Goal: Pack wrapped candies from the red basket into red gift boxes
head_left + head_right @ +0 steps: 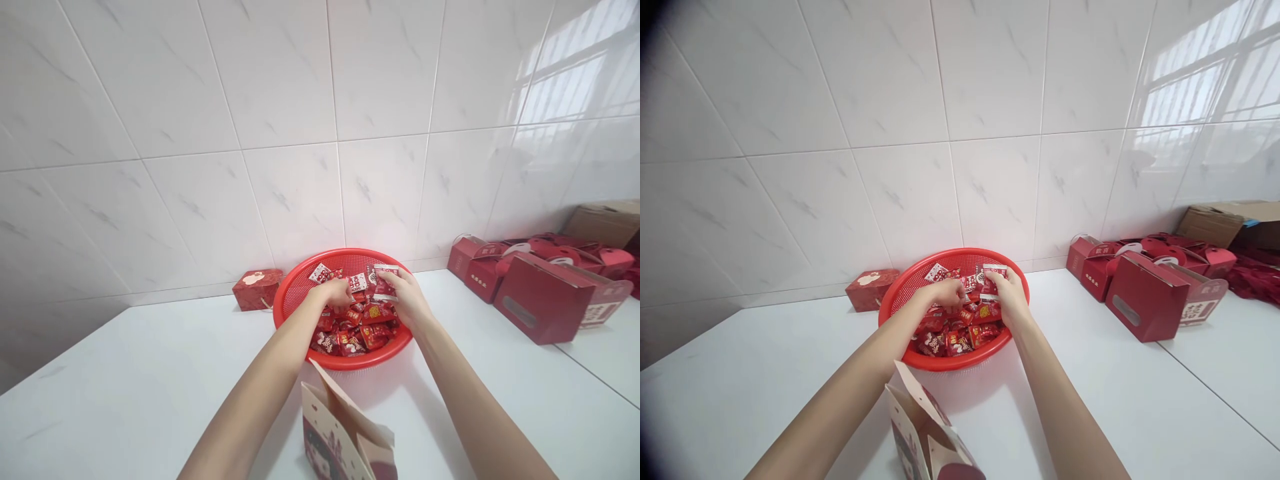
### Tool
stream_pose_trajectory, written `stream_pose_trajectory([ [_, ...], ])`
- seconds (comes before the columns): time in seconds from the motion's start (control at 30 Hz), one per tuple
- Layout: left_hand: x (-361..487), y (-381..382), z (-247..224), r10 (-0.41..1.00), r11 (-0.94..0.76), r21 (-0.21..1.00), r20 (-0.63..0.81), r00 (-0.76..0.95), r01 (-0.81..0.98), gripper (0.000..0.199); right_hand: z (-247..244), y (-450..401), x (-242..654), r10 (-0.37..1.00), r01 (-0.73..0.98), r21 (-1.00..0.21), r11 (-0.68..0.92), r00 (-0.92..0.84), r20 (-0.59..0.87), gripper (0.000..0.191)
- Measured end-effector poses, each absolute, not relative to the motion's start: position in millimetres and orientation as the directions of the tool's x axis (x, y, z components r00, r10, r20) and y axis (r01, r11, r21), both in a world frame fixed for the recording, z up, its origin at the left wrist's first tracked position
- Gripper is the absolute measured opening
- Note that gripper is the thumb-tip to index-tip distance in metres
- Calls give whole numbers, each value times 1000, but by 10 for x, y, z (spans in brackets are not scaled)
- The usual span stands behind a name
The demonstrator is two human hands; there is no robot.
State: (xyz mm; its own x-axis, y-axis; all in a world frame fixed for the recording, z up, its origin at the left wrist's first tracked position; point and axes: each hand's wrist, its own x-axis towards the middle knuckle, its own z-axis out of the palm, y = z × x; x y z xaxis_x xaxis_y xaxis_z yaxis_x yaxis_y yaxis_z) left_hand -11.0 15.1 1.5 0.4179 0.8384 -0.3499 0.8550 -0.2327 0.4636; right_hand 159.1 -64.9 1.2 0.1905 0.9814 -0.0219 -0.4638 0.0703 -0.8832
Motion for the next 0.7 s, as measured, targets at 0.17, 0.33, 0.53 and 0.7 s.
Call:
stream_pose_trajectory([
  [0.17, -30, 99, 32, 804, -212, 416, -440, 400, 884, 20, -8, -631, 1601, 981, -459, -885, 72, 191, -19, 22],
  [0.33, 14, 32, 111, 751, -201, 378, -533, 390, 904, 23, 9, -639, 1596, 980, -458, -887, 60, 196, -34, 21],
  [0.53, 115, -39, 176, 721, -279, 295, -565, 402, 914, 35, 35, -658, 1592, 980, -449, -892, 55, 197, -39, 20],
  [0.7, 86, 34, 94, 821, -248, 312, -435, 370, 917, 32, 52, -667, 1590, 976, -434, -900, 33, 206, -64, 18],
])
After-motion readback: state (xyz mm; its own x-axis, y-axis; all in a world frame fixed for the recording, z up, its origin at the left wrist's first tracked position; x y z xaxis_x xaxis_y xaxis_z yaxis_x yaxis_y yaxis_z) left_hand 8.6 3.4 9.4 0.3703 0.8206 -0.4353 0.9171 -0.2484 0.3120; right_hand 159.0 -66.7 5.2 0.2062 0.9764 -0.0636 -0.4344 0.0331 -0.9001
